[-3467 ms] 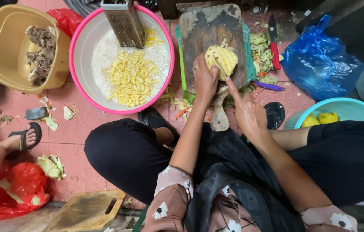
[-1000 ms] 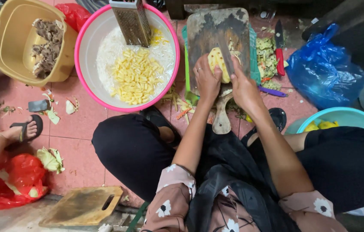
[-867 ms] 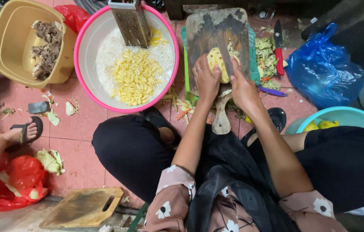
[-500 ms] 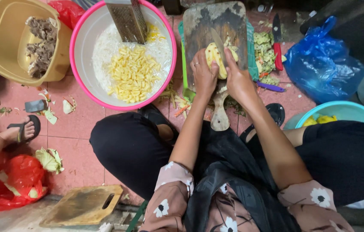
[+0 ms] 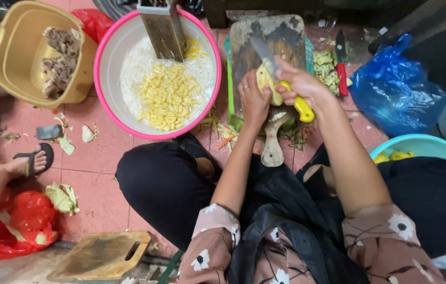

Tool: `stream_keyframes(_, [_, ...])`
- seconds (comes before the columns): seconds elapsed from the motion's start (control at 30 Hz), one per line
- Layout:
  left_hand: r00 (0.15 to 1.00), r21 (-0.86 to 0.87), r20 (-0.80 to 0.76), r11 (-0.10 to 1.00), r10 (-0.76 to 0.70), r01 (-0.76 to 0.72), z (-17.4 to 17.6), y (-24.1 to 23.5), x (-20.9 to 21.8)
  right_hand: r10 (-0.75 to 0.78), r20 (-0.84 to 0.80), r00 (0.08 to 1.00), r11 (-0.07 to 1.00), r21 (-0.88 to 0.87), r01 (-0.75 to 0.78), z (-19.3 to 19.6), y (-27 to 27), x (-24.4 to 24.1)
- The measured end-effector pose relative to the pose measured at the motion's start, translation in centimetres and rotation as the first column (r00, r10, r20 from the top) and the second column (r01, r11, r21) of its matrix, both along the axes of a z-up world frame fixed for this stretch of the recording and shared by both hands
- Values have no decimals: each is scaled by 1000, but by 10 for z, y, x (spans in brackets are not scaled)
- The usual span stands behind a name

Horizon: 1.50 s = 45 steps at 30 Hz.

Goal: Peel a pineapple using a knife.

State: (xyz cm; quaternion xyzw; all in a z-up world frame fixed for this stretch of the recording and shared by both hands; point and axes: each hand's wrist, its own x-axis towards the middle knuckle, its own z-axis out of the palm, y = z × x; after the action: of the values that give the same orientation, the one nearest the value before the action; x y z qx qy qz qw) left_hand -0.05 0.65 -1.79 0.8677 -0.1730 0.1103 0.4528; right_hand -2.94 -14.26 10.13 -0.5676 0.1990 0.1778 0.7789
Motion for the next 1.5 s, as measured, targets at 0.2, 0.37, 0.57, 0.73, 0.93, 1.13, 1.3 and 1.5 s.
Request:
stream_keyframes(0.2, [996, -156, -18, 984, -91, 87, -15, 17, -9, -202, 230, 952, 908, -321, 271, 89, -30, -45])
stream_keyframes(0.37, [991, -223, 26, 966, -129, 132, -9, 18, 0, -63, 154, 986, 117, -980, 161, 26, -39, -57])
stream_keyframes(0.57, [985, -210, 69, 963, -160, 171, 2, 32, -3, -78, 302, 950, 412, -858, 307, 31, 9, -48])
stream_keyframes(0.73, [986, -204, 76, 965, -151, 164, -4, 37, -11, -239, 354, 904, 312, -854, 417, 25, -14, -72])
stream_keyframes(0.93, [985, -227, 81, 960, -151, 165, 6, 40, -14, -357, 405, 841, 322, -792, 518, 5, -64, -100])
stream_keyframes(1.13, [990, -209, -26, 969, -138, 130, 23, 40, -20, -186, 58, 981, -139, -990, 32, -23, -91, -114])
stream_keyframes(1.3, [984, -218, -28, 962, -175, 165, 5, 35, -10, -129, -124, 984, 304, -949, -79, 41, 7, -89])
stream_keyframes(1.5, [973, -192, -139, 969, -183, 155, 30, 36, -13, -243, 461, 853, 249, -821, 515, 40, 19, -92])
